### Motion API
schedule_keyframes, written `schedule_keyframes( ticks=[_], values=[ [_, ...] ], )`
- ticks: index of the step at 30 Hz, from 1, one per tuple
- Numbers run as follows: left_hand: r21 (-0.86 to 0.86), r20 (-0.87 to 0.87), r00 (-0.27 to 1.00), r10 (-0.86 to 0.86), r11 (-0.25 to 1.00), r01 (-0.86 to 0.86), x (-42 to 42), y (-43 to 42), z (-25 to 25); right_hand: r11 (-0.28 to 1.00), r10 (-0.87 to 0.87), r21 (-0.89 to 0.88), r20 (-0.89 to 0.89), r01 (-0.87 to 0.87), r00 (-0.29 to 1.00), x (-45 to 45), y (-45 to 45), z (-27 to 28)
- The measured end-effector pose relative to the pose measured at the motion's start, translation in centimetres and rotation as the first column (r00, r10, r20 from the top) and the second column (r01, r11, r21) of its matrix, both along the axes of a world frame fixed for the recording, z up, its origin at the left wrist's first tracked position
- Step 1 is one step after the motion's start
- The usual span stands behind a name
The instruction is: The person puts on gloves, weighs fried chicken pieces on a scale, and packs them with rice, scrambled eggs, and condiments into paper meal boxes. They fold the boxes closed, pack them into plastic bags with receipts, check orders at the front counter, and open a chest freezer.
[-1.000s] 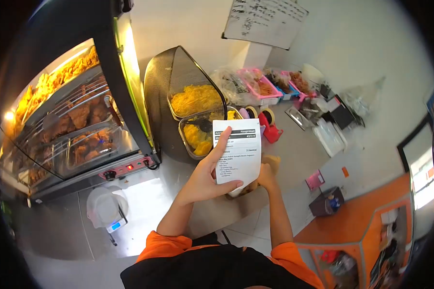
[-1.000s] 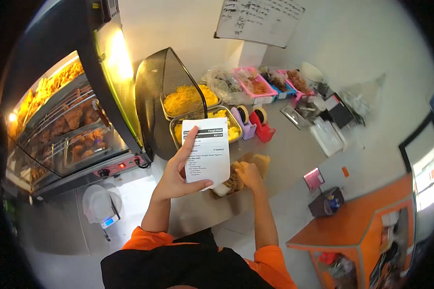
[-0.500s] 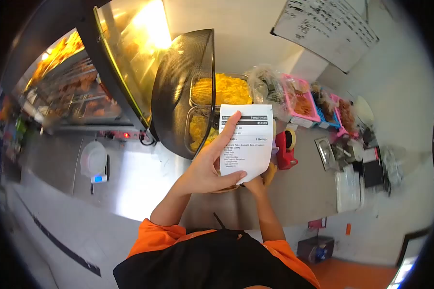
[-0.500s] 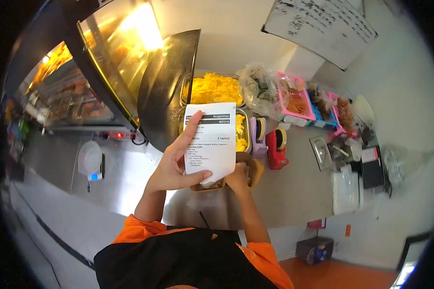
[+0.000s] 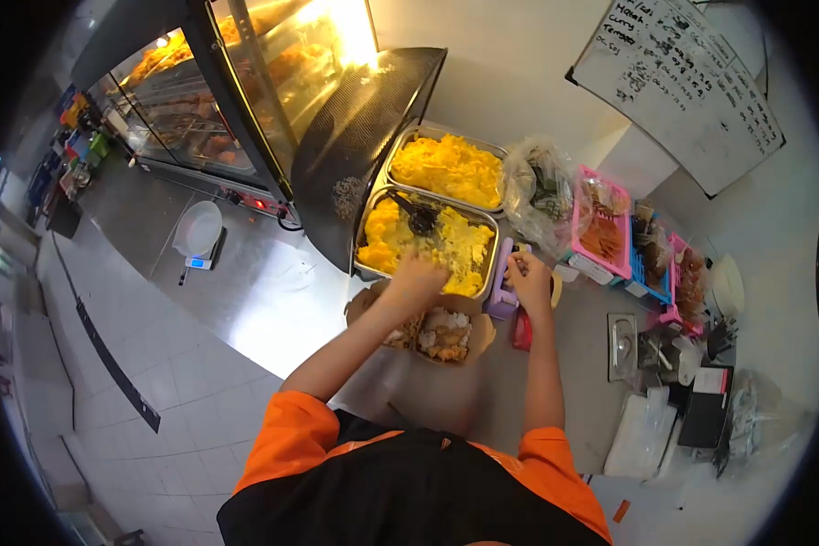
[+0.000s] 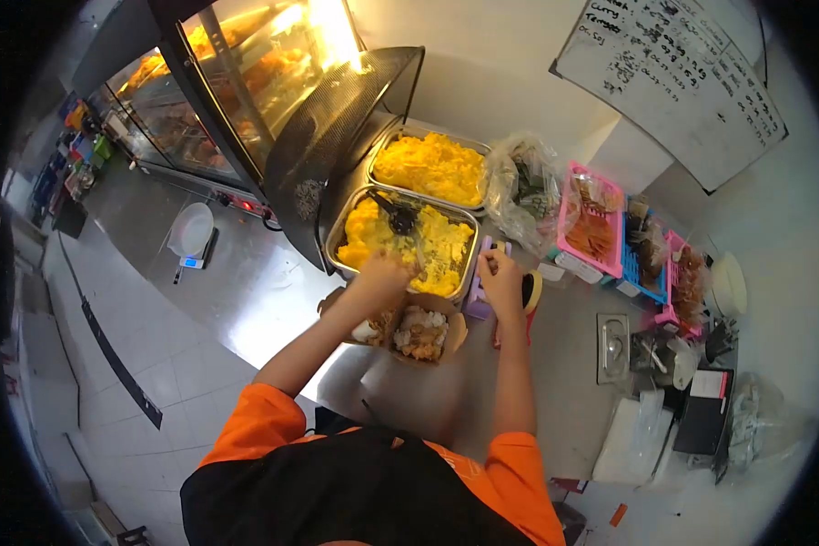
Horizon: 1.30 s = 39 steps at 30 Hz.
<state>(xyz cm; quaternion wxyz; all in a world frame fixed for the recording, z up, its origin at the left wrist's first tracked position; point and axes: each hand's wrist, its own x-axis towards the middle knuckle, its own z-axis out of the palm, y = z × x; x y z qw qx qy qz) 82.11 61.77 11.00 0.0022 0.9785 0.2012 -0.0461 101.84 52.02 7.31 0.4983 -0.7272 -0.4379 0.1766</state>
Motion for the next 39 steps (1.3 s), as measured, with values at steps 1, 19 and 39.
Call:
schedule_keyframes(
  ticks=[1, 19, 39],
  values=[
    [-0.050, -0.104, 0.994, -0.028, 0.998, 0.023, 0.3, -0.7, -0.2, 0.999, 0.042, -0.029, 0.022, -0.042, 0.999, 0.4, 1.0, -0.4],
    [-0.324, 0.550, 0.752, 0.364, 0.923, -0.209, -7.4, 1.2, -1.7, 0.648, 0.281, -0.530, 0.834, -0.547, -0.475, -3.0, 26.1, -5.8],
    [-0.374, -0.082, 0.982, 0.171, 0.908, -0.189, -2.2, 6.0, -4.1, 0.927, 0.326, -0.358, 0.918, -0.116, -0.223, 2.3, 13.5, -6.5]
  ],
)
